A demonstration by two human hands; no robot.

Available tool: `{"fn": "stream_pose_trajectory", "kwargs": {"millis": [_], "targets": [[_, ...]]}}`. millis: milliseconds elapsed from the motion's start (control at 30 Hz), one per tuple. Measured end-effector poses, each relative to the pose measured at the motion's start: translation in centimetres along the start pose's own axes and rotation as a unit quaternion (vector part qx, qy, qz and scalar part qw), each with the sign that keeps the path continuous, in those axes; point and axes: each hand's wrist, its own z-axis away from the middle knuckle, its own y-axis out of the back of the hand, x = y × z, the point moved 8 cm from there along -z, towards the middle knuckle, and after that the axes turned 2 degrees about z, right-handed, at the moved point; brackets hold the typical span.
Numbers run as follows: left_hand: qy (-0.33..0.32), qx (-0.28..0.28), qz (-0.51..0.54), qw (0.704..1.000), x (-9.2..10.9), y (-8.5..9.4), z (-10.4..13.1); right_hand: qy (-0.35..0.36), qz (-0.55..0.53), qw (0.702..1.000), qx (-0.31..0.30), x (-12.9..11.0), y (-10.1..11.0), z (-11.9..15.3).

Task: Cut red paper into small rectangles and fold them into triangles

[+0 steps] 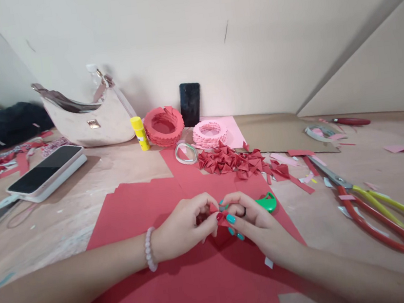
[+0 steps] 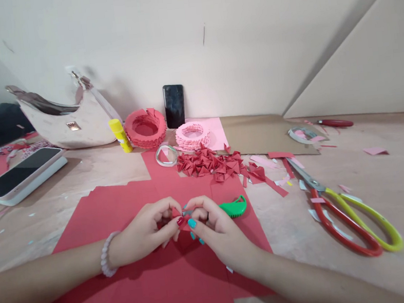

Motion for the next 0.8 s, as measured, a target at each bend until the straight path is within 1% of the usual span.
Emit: {"fn": "stream_pose_trajectory", "kwargs": {"millis": [133, 233, 333, 433, 500, 567, 700, 767, 800], "targets": [[-0.001, 0.033, -0.010, 0.999, -0.1, 0.6, 0.0, -0.005, -0.004, 1.000, 0.015, 0.1, 0.2, -0.1], [-0.005, 0.054, -0.005, 0.998, -0.1, 1.0, -0.1, -0.021, -0.015, 1.000, 0.011, 0.4, 0.1, -0.1], [0.001, 0.053, 0.011, 0.999, -0.2, 0.9, -0.1, -0.031, 0.015, 0.999, 0.019, 0.7, 0.3, -0.1], [0.027, 0.043, 0.037, 0.998, -0.7, 0.6, -0.1, -0.017, 0.075, 0.995, 0.062, 0.7, 1.0, 0.1], [0.049, 0.031, 0.059, 0.997, -1.1, 0.3, -0.2, 0.011, 0.122, 0.988, 0.091, 0.3, 1.5, 0.3], [0.064, 0.018, 0.082, 0.994, -1.3, 0.1, -0.3, 0.059, 0.187, 0.974, 0.109, -0.6, 1.7, 0.6], [0.101, -0.018, 0.129, 0.986, -1.8, -0.1, -0.5, 0.165, 0.330, 0.918, 0.145, -3.0, 1.7, 1.4], [0.114, -0.035, 0.150, 0.982, -1.9, -0.3, -0.6, 0.192, 0.358, 0.900, 0.157, -3.8, 1.7, 1.6], [0.114, -0.037, 0.156, 0.981, -1.9, -0.3, -0.6, 0.190, 0.356, 0.901, 0.159, -3.8, 1.7, 1.6]]}}
